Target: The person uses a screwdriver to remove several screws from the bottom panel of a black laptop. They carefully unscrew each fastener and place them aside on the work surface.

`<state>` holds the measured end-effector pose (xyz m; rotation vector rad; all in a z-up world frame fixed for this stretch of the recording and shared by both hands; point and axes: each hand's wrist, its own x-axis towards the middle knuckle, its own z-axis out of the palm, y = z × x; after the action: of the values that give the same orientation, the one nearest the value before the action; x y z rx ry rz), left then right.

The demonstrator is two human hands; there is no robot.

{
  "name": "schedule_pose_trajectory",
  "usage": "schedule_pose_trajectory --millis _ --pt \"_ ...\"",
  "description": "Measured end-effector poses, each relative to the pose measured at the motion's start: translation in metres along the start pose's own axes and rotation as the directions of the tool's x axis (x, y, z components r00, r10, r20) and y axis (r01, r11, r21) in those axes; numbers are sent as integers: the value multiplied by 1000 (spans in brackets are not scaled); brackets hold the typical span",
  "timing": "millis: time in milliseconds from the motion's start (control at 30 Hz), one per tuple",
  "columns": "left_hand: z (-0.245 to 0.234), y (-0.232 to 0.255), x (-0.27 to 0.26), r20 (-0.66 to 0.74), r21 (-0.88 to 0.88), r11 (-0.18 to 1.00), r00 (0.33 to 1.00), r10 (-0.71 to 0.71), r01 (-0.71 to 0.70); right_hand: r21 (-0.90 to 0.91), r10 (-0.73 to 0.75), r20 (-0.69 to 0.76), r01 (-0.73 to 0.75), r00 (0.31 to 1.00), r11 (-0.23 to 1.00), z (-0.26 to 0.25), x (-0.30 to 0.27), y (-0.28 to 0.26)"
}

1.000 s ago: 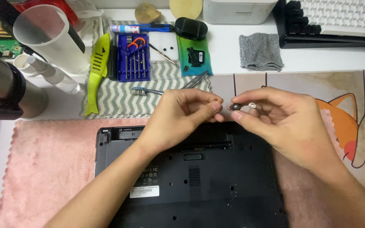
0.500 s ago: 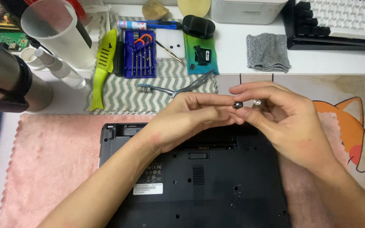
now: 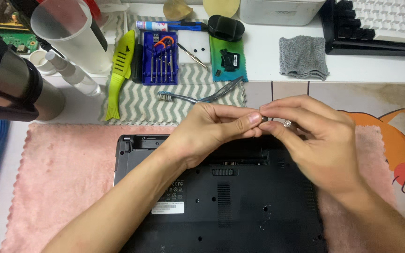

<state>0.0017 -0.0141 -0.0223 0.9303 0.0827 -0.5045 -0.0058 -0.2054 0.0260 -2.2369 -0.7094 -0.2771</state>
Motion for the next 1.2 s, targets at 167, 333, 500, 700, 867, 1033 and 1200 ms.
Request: schedule_pose_trajectory --millis 167,333,500,700,867,1033,1200 --pt "10 12 -12 -67 185 978 992 110 -96 56 89 -137 -82 987 995 8 -4 -4" --pt "3 20 -9 -47 302 939 981 187 -165 265 212 -84 -183 974 947 3 -2 6" --pt "-14 63 -13 -110 849 511 900 422 -135 253 250 -62 -227 966 940 -10 3 -3" --pt "-92 85 45 349 933 -276 758 551 -229 189 281 2 -277 960 942 -18 4 -13" --pt "-105 88 75 305 874 -459 916 261 -159 181 243 -36 -233 969 955 -23 3 -17" --pt "-103 79 83 276 770 -628 947 163 -116 189 245 -38 -234 969 954 -27 3 -21" --pt "-109 74 92 355 607 -785 926 129 -124 181 215 -50 -203 975 962 -26 1 -18"
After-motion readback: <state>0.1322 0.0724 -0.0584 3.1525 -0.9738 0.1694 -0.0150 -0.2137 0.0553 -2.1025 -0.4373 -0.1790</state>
